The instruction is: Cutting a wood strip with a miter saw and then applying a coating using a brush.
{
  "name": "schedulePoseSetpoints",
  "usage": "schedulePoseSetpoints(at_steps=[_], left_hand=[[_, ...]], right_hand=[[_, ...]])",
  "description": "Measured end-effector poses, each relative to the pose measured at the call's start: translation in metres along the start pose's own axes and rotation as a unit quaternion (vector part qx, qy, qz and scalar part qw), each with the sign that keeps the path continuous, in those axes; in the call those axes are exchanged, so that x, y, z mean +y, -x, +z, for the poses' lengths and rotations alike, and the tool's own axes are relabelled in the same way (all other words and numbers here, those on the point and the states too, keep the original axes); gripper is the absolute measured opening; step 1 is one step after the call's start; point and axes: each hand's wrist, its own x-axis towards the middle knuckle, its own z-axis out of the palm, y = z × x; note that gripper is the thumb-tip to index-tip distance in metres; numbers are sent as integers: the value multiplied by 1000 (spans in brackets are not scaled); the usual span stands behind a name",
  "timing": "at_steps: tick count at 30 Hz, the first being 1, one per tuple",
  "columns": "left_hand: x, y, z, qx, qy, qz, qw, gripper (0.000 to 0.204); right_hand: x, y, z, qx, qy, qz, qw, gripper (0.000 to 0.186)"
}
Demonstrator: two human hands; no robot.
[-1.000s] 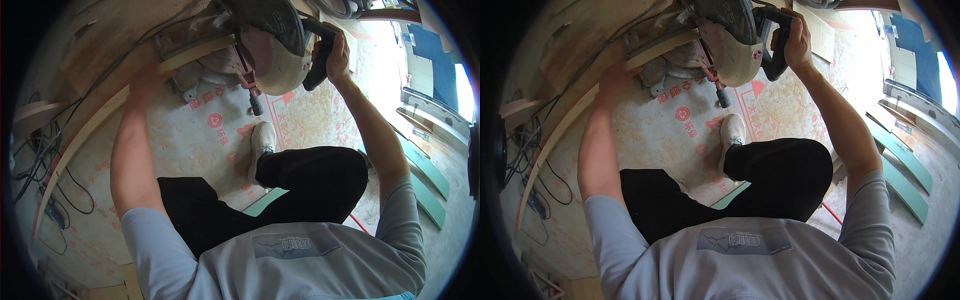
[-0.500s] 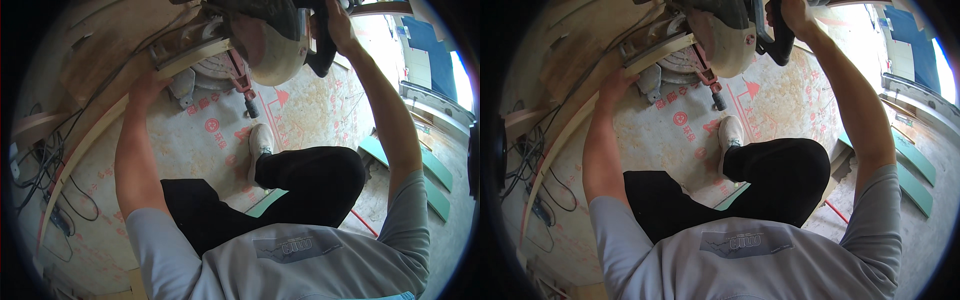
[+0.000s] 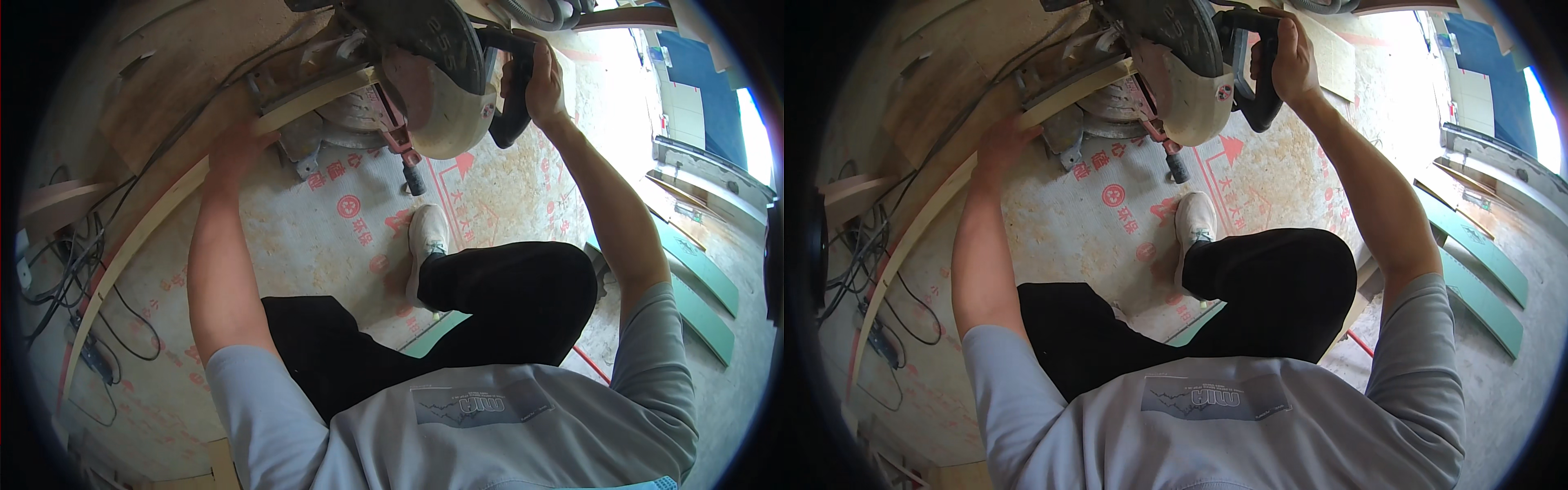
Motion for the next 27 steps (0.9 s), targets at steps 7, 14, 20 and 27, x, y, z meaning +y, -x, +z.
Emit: schedulePoseSetpoints(at_steps=[7,14,20,27], left_hand=[[-10,2,1,43,-7,22,999,62],[-2,-6,-5,-33,-29,4,999,71],[-28,-5,15,-33,-11,93,995,67],[25,28,-5,-416,28,-35,908,30]], right_hand=[[7,8,7,2,-11,-5,1000,52],[10,7,0,3,-36,15,999,50],[-87,-76,0,-34,-13,191,981,58],[-137,-206,-1,-128,324,52,936,53]])
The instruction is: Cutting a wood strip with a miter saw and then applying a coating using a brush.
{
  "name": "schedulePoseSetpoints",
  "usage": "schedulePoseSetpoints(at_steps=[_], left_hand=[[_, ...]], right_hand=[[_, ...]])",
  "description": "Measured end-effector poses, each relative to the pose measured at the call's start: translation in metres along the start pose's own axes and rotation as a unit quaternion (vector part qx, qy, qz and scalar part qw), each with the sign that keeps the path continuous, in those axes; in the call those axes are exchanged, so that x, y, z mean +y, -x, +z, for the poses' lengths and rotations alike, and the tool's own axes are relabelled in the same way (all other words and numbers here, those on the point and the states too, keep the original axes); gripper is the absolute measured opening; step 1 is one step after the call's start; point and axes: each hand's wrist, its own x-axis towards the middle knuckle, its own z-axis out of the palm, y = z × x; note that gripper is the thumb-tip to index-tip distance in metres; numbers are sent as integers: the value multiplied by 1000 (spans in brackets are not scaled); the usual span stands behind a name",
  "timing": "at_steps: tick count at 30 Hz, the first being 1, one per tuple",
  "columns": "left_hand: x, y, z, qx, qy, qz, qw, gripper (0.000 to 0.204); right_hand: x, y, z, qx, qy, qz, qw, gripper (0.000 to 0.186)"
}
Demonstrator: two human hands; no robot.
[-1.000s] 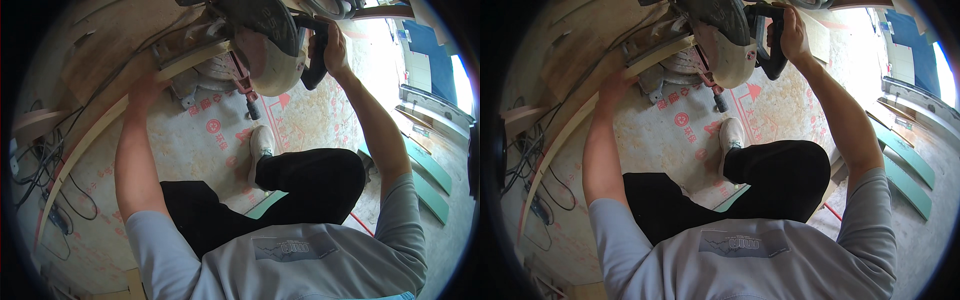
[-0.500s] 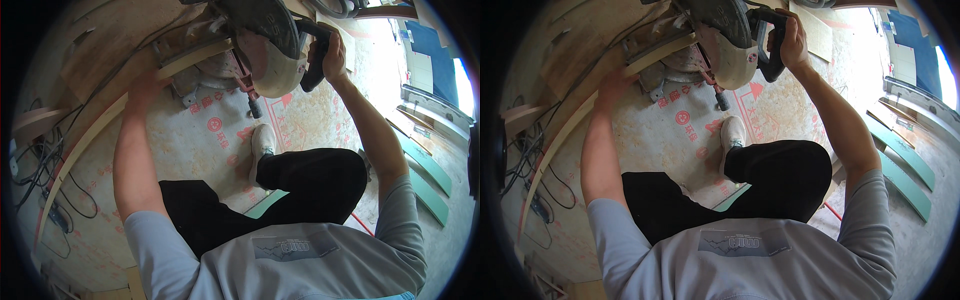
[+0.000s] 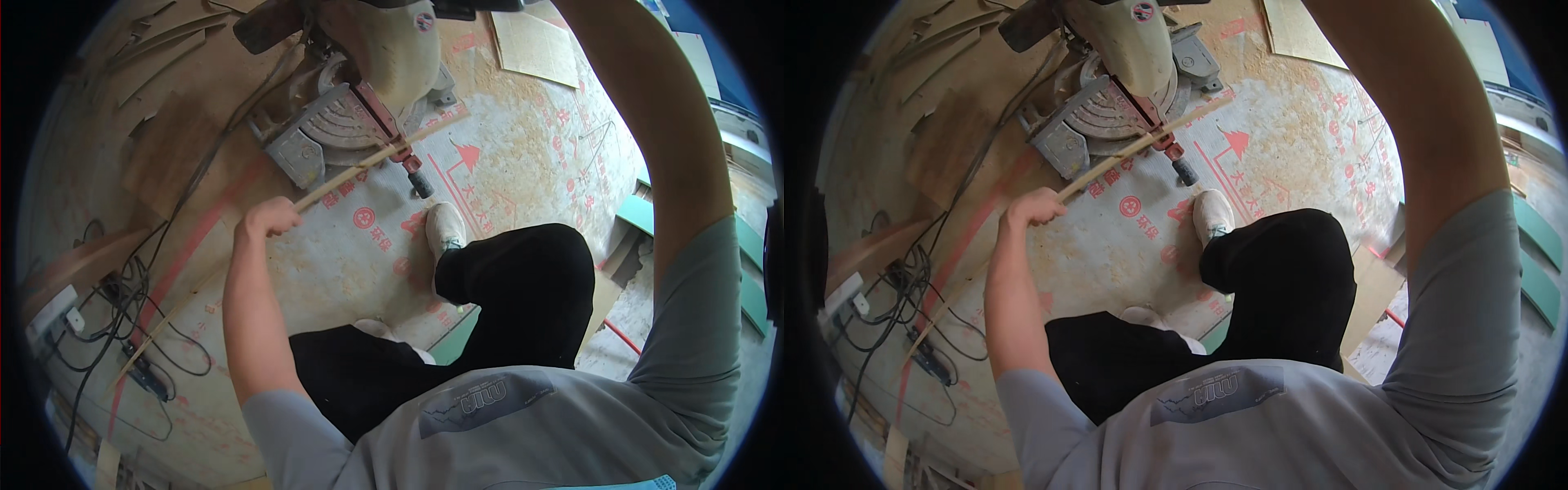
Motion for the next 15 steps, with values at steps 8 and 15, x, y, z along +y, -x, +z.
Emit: schedulePoseSetpoints(at_steps=[8,15], left_hand=[[13,111,42,-88,94,50,991,25],[78,245,52,-132,126,74,980,26]], right_hand=[[16,79,15,104,-228,99,963,72],[49,361,-46,-151,45,-145,977,37]])
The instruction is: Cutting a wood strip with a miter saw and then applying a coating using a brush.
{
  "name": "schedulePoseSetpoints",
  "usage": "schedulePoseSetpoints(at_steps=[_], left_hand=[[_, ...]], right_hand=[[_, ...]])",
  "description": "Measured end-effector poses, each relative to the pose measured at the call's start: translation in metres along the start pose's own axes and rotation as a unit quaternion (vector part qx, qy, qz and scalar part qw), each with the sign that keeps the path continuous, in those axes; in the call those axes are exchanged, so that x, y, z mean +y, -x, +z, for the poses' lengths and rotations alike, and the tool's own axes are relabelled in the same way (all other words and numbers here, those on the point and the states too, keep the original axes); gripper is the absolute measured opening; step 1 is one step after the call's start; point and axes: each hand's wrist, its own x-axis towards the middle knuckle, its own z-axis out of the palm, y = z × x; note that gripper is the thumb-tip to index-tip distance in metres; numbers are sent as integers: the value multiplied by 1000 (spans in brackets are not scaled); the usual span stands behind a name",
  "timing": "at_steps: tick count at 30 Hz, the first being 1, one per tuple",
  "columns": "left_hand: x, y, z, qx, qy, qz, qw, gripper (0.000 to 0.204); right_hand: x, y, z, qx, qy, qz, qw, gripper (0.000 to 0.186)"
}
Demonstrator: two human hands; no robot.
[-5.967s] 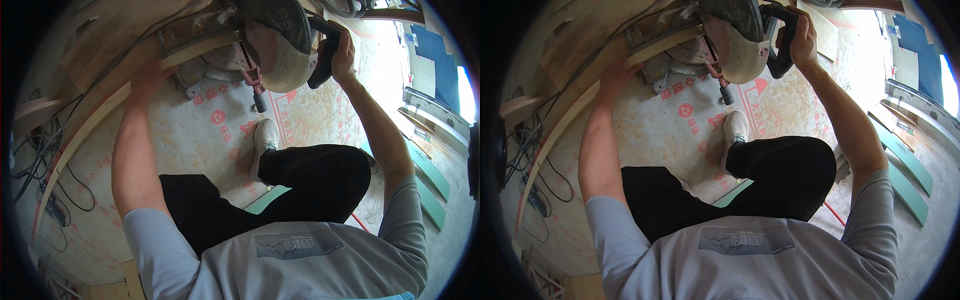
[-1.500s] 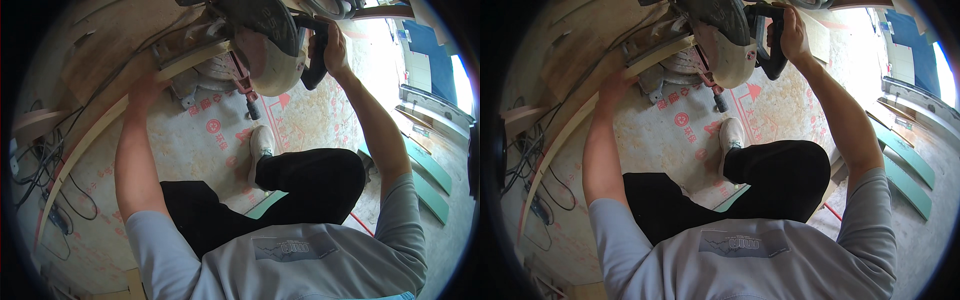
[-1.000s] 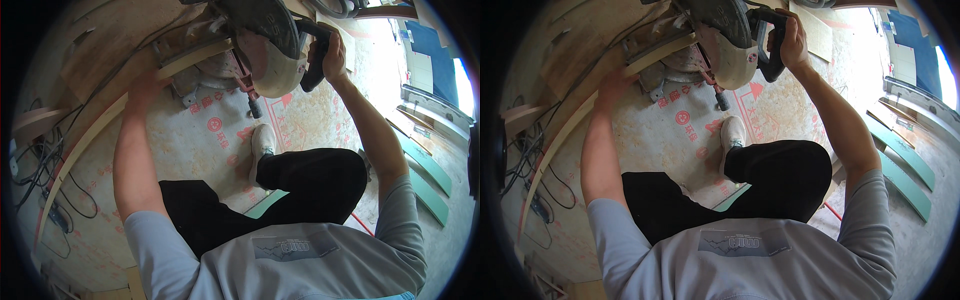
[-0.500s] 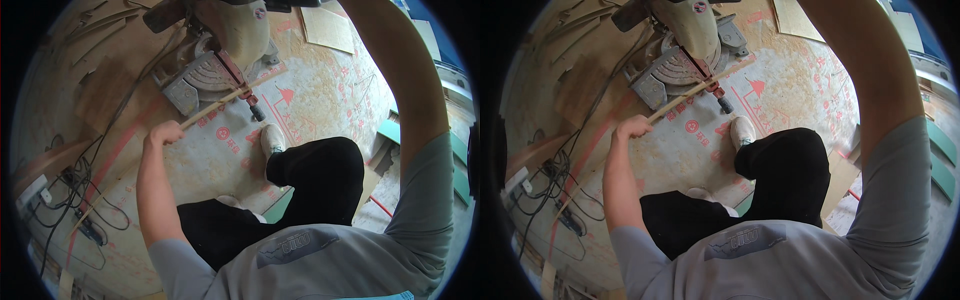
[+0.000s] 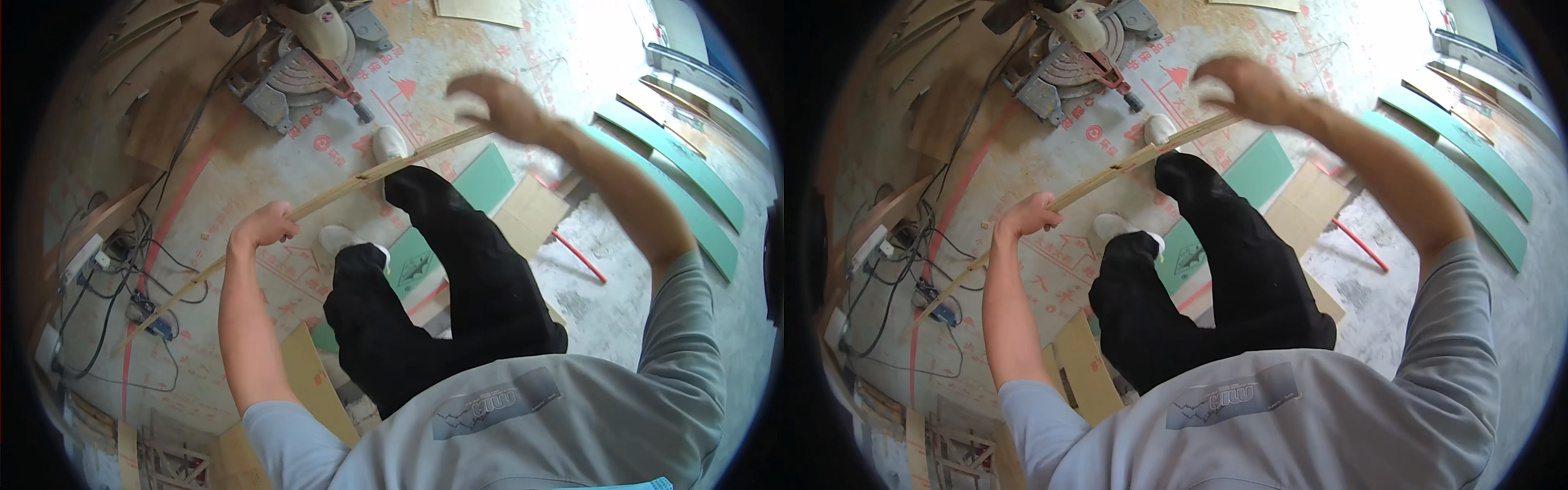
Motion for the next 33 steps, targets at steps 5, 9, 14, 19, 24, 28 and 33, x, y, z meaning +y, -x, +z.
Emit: schedulePoseSetpoints(at_steps=[5,9,14,19,24,28,33], left_hand=[[53,102,53,15,-55,78,995,27],[93,159,104,120,-72,178,974,40],[92,323,115,405,-102,224,881,75],[-45,426,127,515,-176,-8,839,75],[-59,422,112,470,-144,-9,871,36],[3,440,104,491,-170,18,854,22],[112,490,71,511,-260,25,819,28]], right_hand=[[-132,88,-37,-44,12,-49,998,63],[-163,154,-75,-53,68,-32,996,14],[-229,226,-187,24,78,-22,996,14],[-297,277,-290,90,156,-72,981,12],[-313,293,-342,166,185,-111,962,11],[-237,279,-371,164,157,-59,972,12],[-105,244,-394,187,225,-51,955,12]])
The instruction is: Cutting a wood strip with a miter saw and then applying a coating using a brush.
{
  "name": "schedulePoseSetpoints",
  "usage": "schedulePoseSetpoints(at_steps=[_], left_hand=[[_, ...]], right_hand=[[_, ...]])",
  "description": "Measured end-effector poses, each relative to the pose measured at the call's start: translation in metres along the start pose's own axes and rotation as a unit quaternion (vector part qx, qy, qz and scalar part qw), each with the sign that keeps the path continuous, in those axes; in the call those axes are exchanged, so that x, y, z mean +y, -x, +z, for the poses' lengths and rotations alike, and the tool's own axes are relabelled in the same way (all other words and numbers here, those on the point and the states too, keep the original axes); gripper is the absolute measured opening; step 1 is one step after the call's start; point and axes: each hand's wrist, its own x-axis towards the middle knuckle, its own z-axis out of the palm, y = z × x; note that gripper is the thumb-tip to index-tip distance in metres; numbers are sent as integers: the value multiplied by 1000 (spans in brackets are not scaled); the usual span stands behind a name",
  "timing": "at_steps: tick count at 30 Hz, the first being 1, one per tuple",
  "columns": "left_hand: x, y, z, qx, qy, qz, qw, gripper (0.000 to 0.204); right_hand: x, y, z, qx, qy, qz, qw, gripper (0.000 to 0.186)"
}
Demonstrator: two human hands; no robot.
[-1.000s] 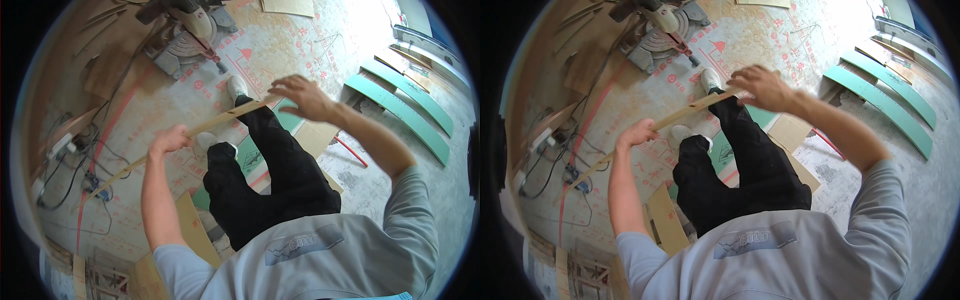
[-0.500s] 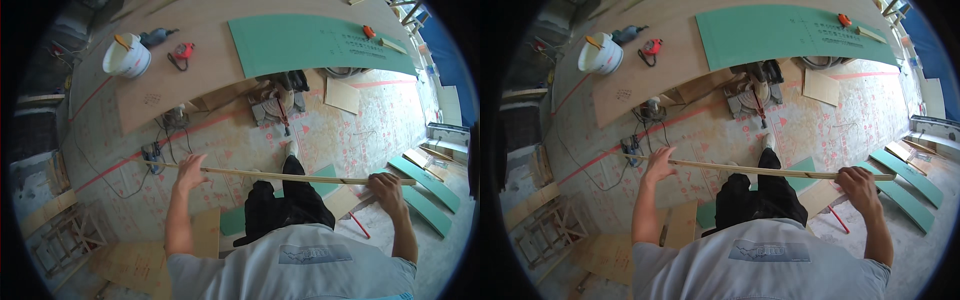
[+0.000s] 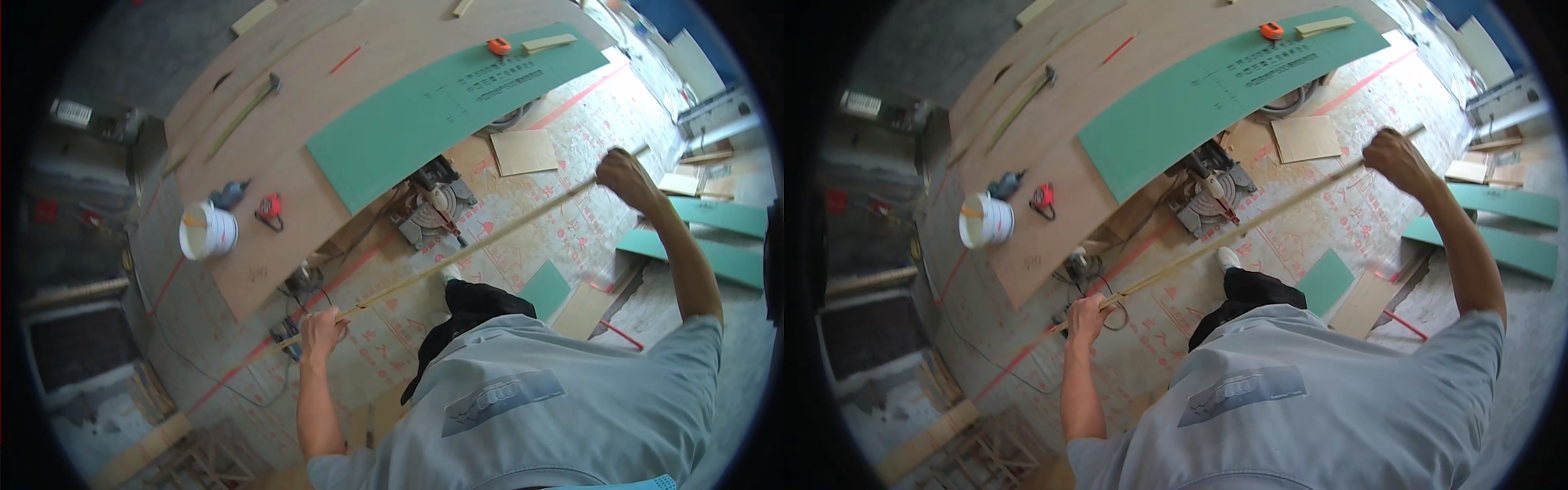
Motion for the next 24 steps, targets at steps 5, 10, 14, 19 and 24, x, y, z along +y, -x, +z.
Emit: schedulePoseSetpoints(at_steps=[5,10,14,19,24], left_hand=[[45,-6,-131,12,45,-79,996,22],[25,-44,-145,21,-40,-52,998,22],[10,-108,-122,-40,-90,4,995,24],[-18,-179,-84,-38,-76,47,995,25],[-30,-226,-59,-57,-66,89,992,31]], right_hand=[[87,-42,43,113,-60,98,987,14],[135,-98,88,124,-8,124,984,11],[109,-129,108,240,37,196,950,24],[-19,-143,114,191,-159,262,932,42],[-148,-136,112,123,-302,277,904,34]])
